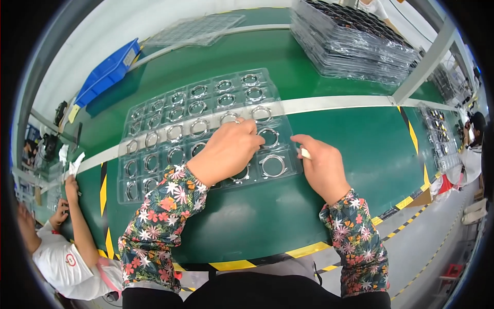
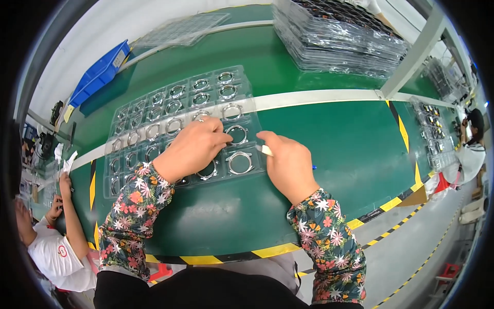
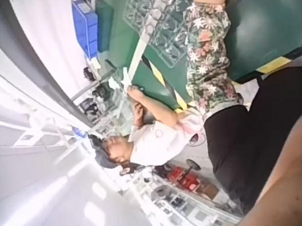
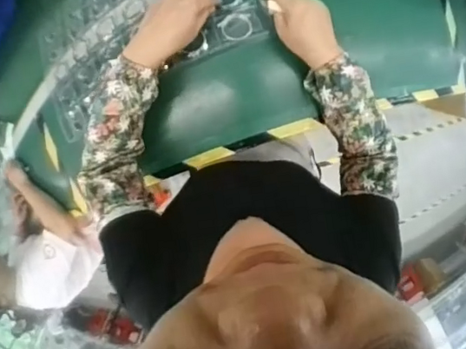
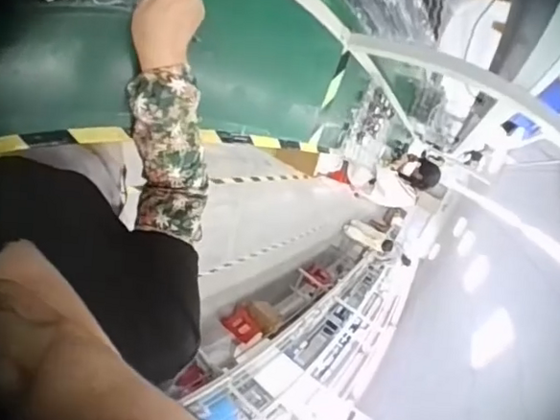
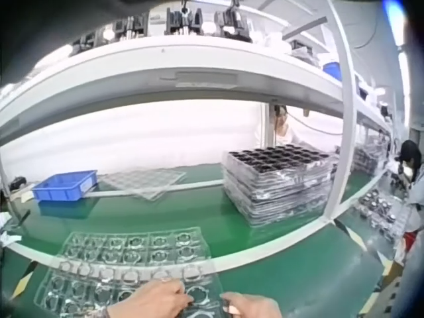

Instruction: The person assembles small circular electronic components by hand, taking them from a plastic tray and fitting them together with a manual assembly tool.

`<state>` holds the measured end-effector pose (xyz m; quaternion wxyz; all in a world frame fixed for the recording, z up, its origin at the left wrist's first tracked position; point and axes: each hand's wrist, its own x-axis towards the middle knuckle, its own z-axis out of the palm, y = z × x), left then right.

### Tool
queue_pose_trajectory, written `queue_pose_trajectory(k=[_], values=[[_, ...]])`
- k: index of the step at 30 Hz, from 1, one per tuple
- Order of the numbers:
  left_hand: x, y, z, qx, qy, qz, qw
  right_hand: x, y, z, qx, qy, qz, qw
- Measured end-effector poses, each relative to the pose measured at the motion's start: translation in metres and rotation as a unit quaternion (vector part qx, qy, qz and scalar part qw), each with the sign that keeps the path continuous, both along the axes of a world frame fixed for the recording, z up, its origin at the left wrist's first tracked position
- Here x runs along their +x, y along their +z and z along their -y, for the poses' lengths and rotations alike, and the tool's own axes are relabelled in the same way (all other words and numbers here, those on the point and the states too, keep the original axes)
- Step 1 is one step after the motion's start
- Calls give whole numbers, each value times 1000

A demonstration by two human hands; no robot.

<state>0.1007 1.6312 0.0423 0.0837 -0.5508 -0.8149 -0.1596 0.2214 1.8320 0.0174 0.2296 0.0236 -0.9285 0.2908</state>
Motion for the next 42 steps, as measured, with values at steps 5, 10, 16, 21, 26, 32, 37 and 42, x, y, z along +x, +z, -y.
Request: queue_pose_trajectory(k=[5, 10, 16, 21, 26, 32, 37, 42], values=[[-14, 2, -7, -49, -28, 90, 994, -1, 0, 2, 1, 10, -4, 1000], [-33, 17, -22, -115, -64, 130, 983, -4, -1, -4, 2, -11, 13, 1000], [-33, 8, -14, -57, -94, 71, 991, -4, 9, 8, 21, 0, 97, 995], [25, 34, 36, 176, 3, 360, 916, 12, 15, 5, 73, 40, 126, 989], [84, 9, 87, 148, -10, 774, 616, 9, 5, 8, 86, 37, 116, 989], [88, -11, 82, 111, 52, 776, 619, 2, -5, 8, 84, 1, 94, 992], [91, -15, 85, 131, 62, 735, 663, 1, -7, 8, 66, 9, 62, 996], [99, -17, 85, 134, 95, 636, 754, 5, 4, -1, 35, 37, 91, 995]])
